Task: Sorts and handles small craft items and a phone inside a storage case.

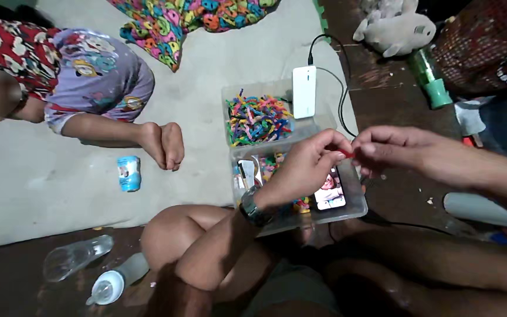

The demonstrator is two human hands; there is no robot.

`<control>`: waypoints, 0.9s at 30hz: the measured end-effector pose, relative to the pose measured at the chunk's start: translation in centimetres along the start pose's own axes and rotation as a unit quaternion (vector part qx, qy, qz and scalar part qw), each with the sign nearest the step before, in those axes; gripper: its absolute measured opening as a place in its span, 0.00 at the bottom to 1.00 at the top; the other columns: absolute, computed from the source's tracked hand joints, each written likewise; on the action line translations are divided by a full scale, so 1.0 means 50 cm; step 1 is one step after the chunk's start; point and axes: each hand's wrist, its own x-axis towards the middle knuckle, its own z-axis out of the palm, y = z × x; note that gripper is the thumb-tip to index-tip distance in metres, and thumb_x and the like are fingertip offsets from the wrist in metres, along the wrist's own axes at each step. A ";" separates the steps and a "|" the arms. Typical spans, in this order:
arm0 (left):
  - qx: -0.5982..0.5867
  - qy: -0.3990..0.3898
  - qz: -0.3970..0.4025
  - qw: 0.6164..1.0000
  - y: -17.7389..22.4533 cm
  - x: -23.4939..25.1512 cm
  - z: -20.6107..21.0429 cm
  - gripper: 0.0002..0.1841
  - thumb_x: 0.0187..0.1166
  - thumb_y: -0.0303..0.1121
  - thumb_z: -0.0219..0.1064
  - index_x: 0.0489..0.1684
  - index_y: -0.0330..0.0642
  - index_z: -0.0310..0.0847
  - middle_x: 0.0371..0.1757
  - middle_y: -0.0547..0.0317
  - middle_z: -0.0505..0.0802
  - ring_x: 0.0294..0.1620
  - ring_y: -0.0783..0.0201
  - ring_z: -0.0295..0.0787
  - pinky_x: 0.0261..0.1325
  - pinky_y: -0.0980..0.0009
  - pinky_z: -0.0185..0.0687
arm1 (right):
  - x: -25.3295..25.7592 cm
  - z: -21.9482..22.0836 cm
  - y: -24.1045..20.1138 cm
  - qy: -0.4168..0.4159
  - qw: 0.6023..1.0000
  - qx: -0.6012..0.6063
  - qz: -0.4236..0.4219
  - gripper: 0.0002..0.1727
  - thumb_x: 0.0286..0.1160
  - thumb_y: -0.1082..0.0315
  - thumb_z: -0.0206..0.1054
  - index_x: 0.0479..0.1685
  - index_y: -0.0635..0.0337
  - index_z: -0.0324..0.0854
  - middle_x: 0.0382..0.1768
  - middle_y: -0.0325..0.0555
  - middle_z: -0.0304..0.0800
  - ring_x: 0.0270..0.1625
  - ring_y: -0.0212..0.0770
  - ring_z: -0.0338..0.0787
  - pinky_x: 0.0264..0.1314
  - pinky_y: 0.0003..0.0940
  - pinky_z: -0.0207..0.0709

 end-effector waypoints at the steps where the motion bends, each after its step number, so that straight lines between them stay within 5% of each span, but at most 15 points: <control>1: 0.000 0.014 0.019 1.000 0.002 -0.004 0.001 0.04 0.83 0.20 0.62 0.44 0.34 0.82 0.39 0.57 0.88 0.33 0.73 0.84 0.39 0.77 0.84 | -0.004 0.021 -0.013 -0.002 1.000 0.007 -0.016 0.09 0.87 0.62 0.57 0.44 0.50 0.82 0.34 0.34 0.91 0.35 0.28 0.91 0.39 0.23 0.86; 4: -0.001 0.042 0.039 0.998 -0.004 -0.019 0.006 0.05 0.80 0.20 0.62 0.40 0.36 0.85 0.41 0.59 0.88 0.36 0.74 0.84 0.41 0.77 0.84 | -0.008 0.048 -0.019 0.029 0.995 -0.056 -0.074 0.05 0.84 0.61 0.63 0.41 0.50 0.81 0.31 0.29 0.87 0.34 0.22 0.88 0.38 0.17 0.84; 9: -0.134 0.046 -0.054 0.988 -0.017 -0.051 0.008 0.04 0.82 0.19 0.60 0.44 0.34 0.81 0.35 0.63 0.89 0.33 0.77 0.87 0.43 0.79 0.86 | 0.008 0.071 -0.001 0.074 0.948 -0.234 -0.202 0.11 0.81 0.60 0.62 0.36 0.54 0.83 0.33 0.30 0.81 0.33 0.15 0.79 0.36 0.09 0.75; 13: -0.233 0.015 -0.112 0.966 -0.014 -0.064 -0.001 0.06 0.82 0.19 0.60 0.52 0.33 0.74 0.37 0.61 0.87 0.36 0.74 0.88 0.47 0.76 0.89 | 0.014 0.078 -0.004 0.070 0.941 -0.239 -0.229 0.12 0.78 0.62 0.60 0.33 0.57 0.86 0.32 0.32 0.81 0.35 0.16 0.79 0.38 0.10 0.75; 18: -0.239 -0.021 -0.121 0.963 -0.012 -0.068 -0.015 0.03 0.81 0.20 0.61 0.46 0.34 0.75 0.35 0.63 0.87 0.35 0.75 0.87 0.46 0.77 0.87 | 0.018 0.084 0.000 0.055 0.927 -0.262 -0.262 0.12 0.74 0.64 0.59 0.28 0.58 0.84 0.29 0.34 0.79 0.32 0.17 0.77 0.32 0.10 0.71; 21: -0.291 -0.059 -0.171 0.940 -0.013 -0.067 -0.013 0.04 0.82 0.20 0.56 0.44 0.39 0.73 0.32 0.67 0.86 0.32 0.76 0.85 0.42 0.77 0.85 | 0.012 0.080 -0.001 0.024 0.861 -0.370 -0.347 0.11 0.76 0.65 0.56 0.31 0.58 0.82 0.28 0.42 0.76 0.31 0.36 0.78 0.31 0.28 0.73; 23: -0.348 -0.092 -0.210 0.909 -0.022 -0.068 -0.011 0.06 0.82 0.21 0.53 0.43 0.42 0.73 0.33 0.66 0.86 0.31 0.74 0.84 0.40 0.76 0.84 | 0.007 0.072 -0.011 -0.022 0.773 -0.470 -0.425 0.10 0.83 0.68 0.52 0.35 0.56 0.76 0.30 0.47 0.77 0.34 0.47 0.80 0.34 0.39 0.77; 25: -0.398 -0.133 -0.244 0.874 -0.038 -0.069 -0.007 0.08 0.83 0.22 0.49 0.42 0.44 0.73 0.31 0.67 0.86 0.29 0.74 0.83 0.37 0.77 0.83 | 0.001 0.067 -0.020 -0.049 0.670 -0.562 -0.482 0.10 0.84 0.77 0.50 0.36 0.59 0.75 0.31 0.47 0.78 0.35 0.48 0.81 0.34 0.41 0.77; 27: -0.423 -0.161 -0.262 0.853 -0.049 -0.069 -0.003 0.10 0.86 0.23 0.47 0.43 0.44 0.74 0.31 0.66 0.86 0.28 0.75 0.82 0.36 0.78 0.83 | -0.003 0.070 -0.020 -0.049 0.626 -0.602 -0.494 0.12 0.82 0.80 0.51 0.35 0.60 0.77 0.31 0.46 0.79 0.35 0.48 0.82 0.31 0.39 0.73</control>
